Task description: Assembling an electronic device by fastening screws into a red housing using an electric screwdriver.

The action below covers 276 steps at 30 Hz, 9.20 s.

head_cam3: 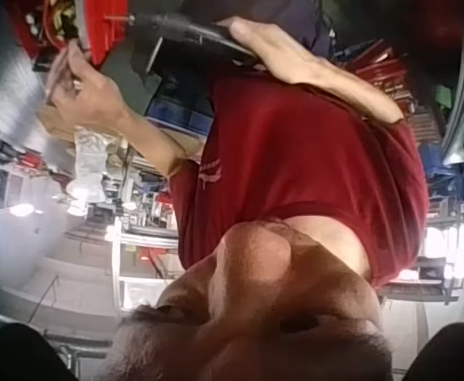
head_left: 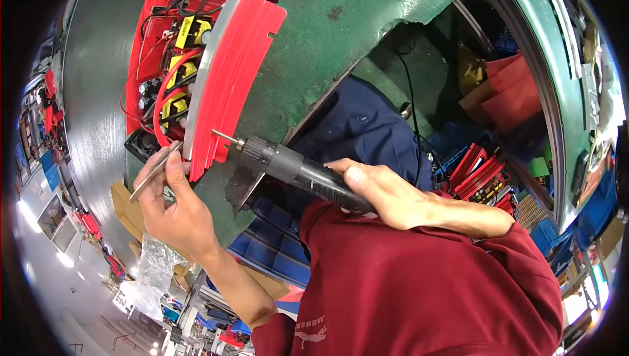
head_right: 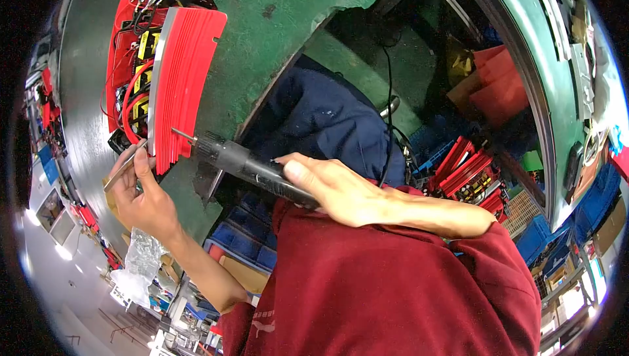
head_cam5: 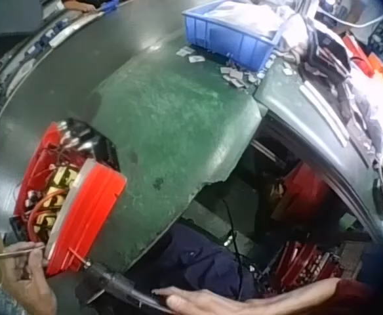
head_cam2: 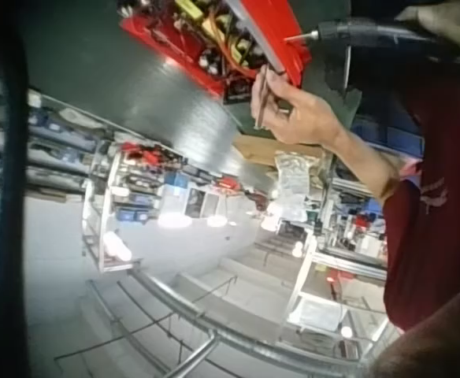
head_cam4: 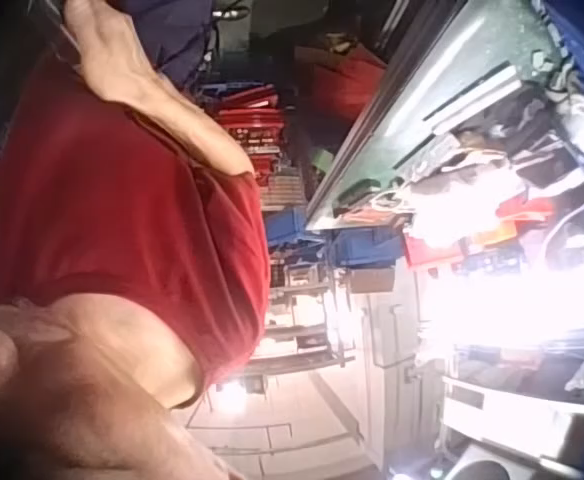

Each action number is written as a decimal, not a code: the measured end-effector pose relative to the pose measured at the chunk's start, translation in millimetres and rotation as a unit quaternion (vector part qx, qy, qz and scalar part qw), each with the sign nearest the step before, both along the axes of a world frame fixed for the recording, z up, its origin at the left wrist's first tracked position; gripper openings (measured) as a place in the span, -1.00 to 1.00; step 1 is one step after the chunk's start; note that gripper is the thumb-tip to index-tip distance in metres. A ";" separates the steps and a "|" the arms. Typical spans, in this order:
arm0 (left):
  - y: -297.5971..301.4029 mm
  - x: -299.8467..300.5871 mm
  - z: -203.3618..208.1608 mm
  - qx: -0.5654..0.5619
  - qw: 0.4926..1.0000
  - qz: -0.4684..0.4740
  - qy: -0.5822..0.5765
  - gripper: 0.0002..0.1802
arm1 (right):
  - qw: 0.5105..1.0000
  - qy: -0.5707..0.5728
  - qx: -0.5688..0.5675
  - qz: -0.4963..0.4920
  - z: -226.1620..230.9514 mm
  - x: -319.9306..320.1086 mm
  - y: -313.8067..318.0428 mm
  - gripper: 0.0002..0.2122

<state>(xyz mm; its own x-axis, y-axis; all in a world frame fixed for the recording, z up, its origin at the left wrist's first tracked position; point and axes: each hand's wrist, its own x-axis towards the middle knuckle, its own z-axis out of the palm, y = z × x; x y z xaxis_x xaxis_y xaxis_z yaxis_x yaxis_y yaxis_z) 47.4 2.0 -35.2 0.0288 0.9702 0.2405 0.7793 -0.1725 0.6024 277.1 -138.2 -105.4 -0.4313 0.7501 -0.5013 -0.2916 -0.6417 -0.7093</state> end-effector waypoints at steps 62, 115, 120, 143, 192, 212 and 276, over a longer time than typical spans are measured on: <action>33.5 -10.0 33.1 -0.128 0.938 -0.240 0.215 -0.50 | 0.984 -0.164 -0.035 0.060 18.7 -5.0 -2.1 -0.14; -48.1 -155.2 -17.7 0.045 0.965 0.211 0.149 -0.81 | 0.682 -0.358 0.623 -0.135 62.9 -7.6 165.6 -0.72; -49.3 -156.6 -20.1 0.047 0.957 0.228 0.174 -0.83 | 0.686 -0.349 0.622 -0.143 56.9 -9.5 161.3 -0.72; -20.0 -32.1 37.8 0.056 0.971 0.107 -0.208 0.00 | 0.923 -0.097 0.369 0.051 70.1 -67.0 152.2 -0.83; 15.6 -19.4 2.3 0.031 0.990 -0.091 -0.107 -0.68 | 0.712 -0.410 0.526 0.220 93.4 -28.4 270.4 -0.67; 17.9 -12.7 7.1 0.023 0.996 -0.081 -0.032 -0.68 | 0.737 -0.491 0.463 -0.040 99.8 31.4 216.5 -0.71; 29.8 -3.2 -3.8 0.053 0.991 -0.104 -0.067 -0.76 | 0.977 0.006 -0.186 0.105 43.0 37.5 34.7 -0.21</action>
<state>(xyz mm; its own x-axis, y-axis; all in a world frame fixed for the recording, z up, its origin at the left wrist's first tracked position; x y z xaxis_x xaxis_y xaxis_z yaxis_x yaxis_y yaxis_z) 44.2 31.8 -39.0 0.1865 0.9158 0.3558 0.6349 -0.3887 0.6677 314.5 -103.4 -62.4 -0.5631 0.4114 -0.7167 -0.1320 -0.9009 -0.4134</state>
